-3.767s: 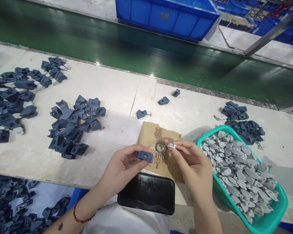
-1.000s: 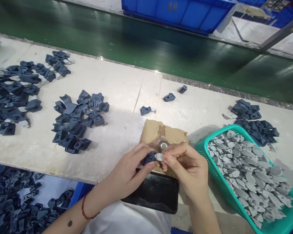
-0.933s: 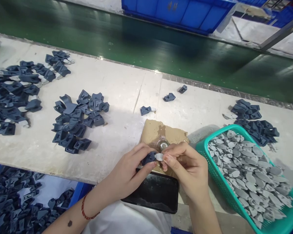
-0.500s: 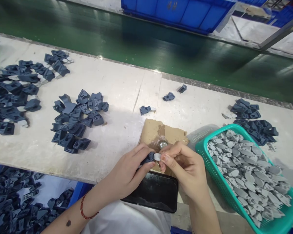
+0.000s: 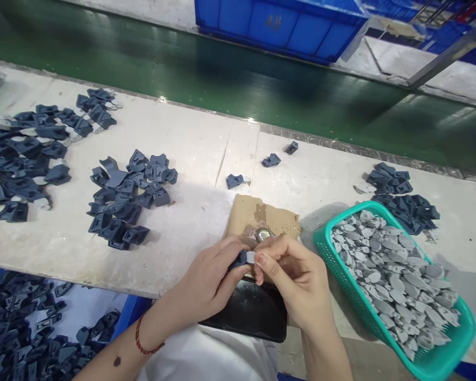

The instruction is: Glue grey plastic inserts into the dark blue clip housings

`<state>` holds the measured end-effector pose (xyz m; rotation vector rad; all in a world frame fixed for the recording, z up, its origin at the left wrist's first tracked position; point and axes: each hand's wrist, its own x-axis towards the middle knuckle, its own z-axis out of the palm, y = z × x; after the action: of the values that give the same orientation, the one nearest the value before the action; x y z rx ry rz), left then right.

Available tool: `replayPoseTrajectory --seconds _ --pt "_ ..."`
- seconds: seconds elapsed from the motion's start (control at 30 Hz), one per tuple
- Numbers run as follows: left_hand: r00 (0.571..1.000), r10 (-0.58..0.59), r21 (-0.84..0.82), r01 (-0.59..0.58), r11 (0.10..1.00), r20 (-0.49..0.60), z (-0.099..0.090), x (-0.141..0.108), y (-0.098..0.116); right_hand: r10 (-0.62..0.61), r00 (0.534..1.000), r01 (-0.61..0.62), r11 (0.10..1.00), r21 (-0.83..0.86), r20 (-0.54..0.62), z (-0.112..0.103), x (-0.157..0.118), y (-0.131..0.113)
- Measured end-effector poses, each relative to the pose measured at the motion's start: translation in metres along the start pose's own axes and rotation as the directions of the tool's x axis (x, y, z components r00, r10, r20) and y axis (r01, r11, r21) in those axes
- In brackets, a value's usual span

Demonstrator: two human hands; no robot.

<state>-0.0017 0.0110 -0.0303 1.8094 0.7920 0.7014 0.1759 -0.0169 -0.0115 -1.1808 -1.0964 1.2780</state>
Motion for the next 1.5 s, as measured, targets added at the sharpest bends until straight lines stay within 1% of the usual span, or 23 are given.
replayPoseTrajectory --seconds 0.17,0.3,0.4,0.47,0.57,0.63,0.7,0.8,0.9,1.0,1.07,1.13,1.17,1.2,1.23,1.27,1.3,1.33,1.37,1.4,1.43,1.5 --pt "1.0 -0.005 -0.037 0.004 0.999 -0.026 0.0 -0.002 0.001 -0.019 0.999 0.016 0.998 -0.06 -0.049 0.006 -0.004 0.002" --pt "0.997 -0.02 -0.054 0.016 0.998 -0.069 0.003 -0.002 0.0 -0.095 0.994 0.086 0.986 -0.145 -0.058 0.007 0.001 -0.001" --pt "0.993 -0.043 -0.086 0.034 0.996 -0.109 0.005 -0.001 0.0 -0.197 0.98 0.18 0.938 -0.297 -0.03 -0.001 0.006 -0.002" --pt "0.982 -0.08 -0.08 0.067 0.995 -0.172 0.001 0.002 0.0 -0.249 0.968 0.218 0.886 -0.408 -0.023 -0.01 0.004 0.0" --pt "0.943 -0.156 0.033 0.173 0.984 -0.295 -0.015 0.01 0.0 -0.295 0.95 0.194 0.816 -0.545 -0.104 -0.025 -0.007 0.008" --pt "0.932 -0.168 0.148 0.225 0.963 -0.321 -0.03 0.021 -0.001 -0.299 0.939 0.133 0.77 -0.623 -0.169 -0.034 -0.016 0.015" --pt "0.945 -0.142 0.264 0.223 0.938 -0.295 -0.045 0.037 -0.002 -0.276 0.937 0.07 0.745 -0.663 -0.212 -0.039 -0.024 0.021" --pt "0.968 -0.098 0.452 0.195 0.87 -0.23 -0.058 0.068 -0.007 -0.22 0.949 0.016 0.751 -0.66 -0.227 -0.041 -0.027 0.028" --pt "0.98 -0.076 0.58 0.169 0.797 -0.182 -0.059 0.099 -0.015 -0.181 0.963 0.009 0.761 -0.649 -0.198 -0.038 -0.024 0.032" --pt "0.984 -0.077 0.607 0.16 0.778 -0.16 -0.054 0.123 -0.024 -0.172 0.974 0.037 0.759 -0.65 -0.145 -0.032 -0.021 0.029" --pt "0.984 -0.087 0.617 0.164 0.769 -0.153 -0.051 0.133 -0.028 -0.181 0.978 0.075 0.759 -0.647 -0.099 -0.03 -0.023 0.022" --pt "0.982 -0.096 0.624 0.177 0.761 -0.161 -0.05 0.139 -0.027 -0.219 0.973 0.124 0.752 -0.647 -0.068 -0.033 -0.028 0.012" --pt "0.981 -0.1 0.627 0.185 0.756 -0.169 -0.05 0.14 -0.025 -0.255 0.964 0.144 0.74 -0.657 -0.076 -0.038 -0.031 0.006" --pt "0.979 -0.102 0.631 0.193 0.752 -0.178 -0.05 0.139 -0.022 -0.301 0.947 0.151 0.719 -0.679 -0.108 -0.045 -0.034 0.001" --pt "0.977 -0.103 0.634 0.199 0.747 -0.186 -0.052 0.137 -0.019 -0.349 0.922 0.132 0.687 -0.715 -0.166 -0.054 -0.036 -0.004" --pt "0.976 -0.103 0.638 0.203 0.742 -0.191 -0.054 0.133 -0.015 -0.4 0.884 0.082 0.644 -0.761 -0.243 -0.065 -0.038 -0.008" --pt "0.976 -0.104 0.641 0.206 0.74 -0.193 -0.056 0.128 -0.011 -0.418 0.851 -0.007 0.596 -0.803 -0.318 -0.077 -0.038 -0.011" --pt "0.976 -0.105 0.645 0.206 0.736 -0.193 -0.06 0.121 -0.007 -0.393 0.836 -0.129 0.537 -0.833 -0.383 -0.089 -0.038 -0.012" --pt "0.976 -0.104 0.653 0.205 0.729 -0.19 -0.064 0.113 -0.004 -0.352 0.833 -0.236 0.471 -0.85 -0.427 -0.101 -0.037 -0.011" --pt "0.977 -0.099 0.666 0.201 0.718 -0.189 -0.068 0.104 -0.002 -0.299 0.838 -0.315 0.42 -0.851 -0.457 -0.112 -0.036 -0.009" --pt "0.978 -0.086 0.687 0.196 0.7 -0.191 -0.074 0.094 0.0 -0.25 0.842 -0.369 0.382 -0.847 -0.479 -0.121 -0.034 -0.007" --pt "0.979 -0.037 0.734 0.175 0.656 -0.2 -0.086 0.071 0.0 -0.193 0.858 -0.403 0.325 -0.856 -0.477 -0.133 -0.032 -0.001"
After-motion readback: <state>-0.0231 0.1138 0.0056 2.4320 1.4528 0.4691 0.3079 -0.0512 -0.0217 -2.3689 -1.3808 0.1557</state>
